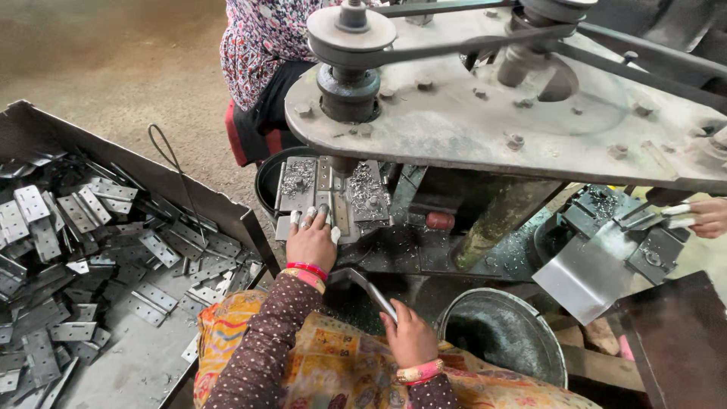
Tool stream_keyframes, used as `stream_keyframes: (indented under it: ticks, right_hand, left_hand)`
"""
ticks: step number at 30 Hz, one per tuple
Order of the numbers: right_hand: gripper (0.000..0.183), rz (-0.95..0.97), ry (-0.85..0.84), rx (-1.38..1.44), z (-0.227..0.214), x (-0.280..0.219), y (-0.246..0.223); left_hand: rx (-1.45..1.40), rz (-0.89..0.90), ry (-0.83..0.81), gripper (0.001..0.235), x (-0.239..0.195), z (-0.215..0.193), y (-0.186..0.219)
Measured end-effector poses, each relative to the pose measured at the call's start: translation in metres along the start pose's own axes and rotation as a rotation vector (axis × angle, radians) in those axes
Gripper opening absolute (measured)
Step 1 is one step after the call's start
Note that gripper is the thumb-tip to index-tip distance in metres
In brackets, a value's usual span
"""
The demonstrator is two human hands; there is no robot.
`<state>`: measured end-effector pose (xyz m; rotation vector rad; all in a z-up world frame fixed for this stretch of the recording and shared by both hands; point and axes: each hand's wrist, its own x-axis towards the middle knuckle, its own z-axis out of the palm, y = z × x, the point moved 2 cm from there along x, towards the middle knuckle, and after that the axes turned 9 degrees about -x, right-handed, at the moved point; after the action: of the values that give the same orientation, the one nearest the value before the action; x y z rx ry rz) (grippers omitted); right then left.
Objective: The person positions metal brackets one by one onto a jig under a drill press, pulls a lever to drill holes, and tosses the completed brackets into a metal bin.
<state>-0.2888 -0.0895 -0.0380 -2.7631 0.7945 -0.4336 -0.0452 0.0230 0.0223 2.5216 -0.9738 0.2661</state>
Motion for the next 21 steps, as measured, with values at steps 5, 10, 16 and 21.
stream_keyframes:
  ticks: [5, 10, 16, 21]
  right_hand:
    - [0.044, 0.026, -0.117, -0.113, 0.009, -0.002, 0.007]
    - [0.062, 0.139, -0.886, -0.348, 0.082, -0.022, 0.031]
    - [0.067, 0.19, -1.075, -0.319, 0.127, -0.025, 0.057]
    - [0.043, 0.115, -0.746, -0.36, 0.075, -0.017, 0.041]
  left_hand:
    - [-0.052, -0.007, 0.027, 0.022, 0.003, 0.003, -0.005]
    - [-0.056, 0.049, 0.219, 0.023, 0.009, 0.007, -0.007]
    - [-0.047, 0.031, 0.121, 0.021, 0.001, 0.004, -0.008]
    - [-0.062, 0.015, 0.131, 0.023, 0.01, 0.015, -0.013]
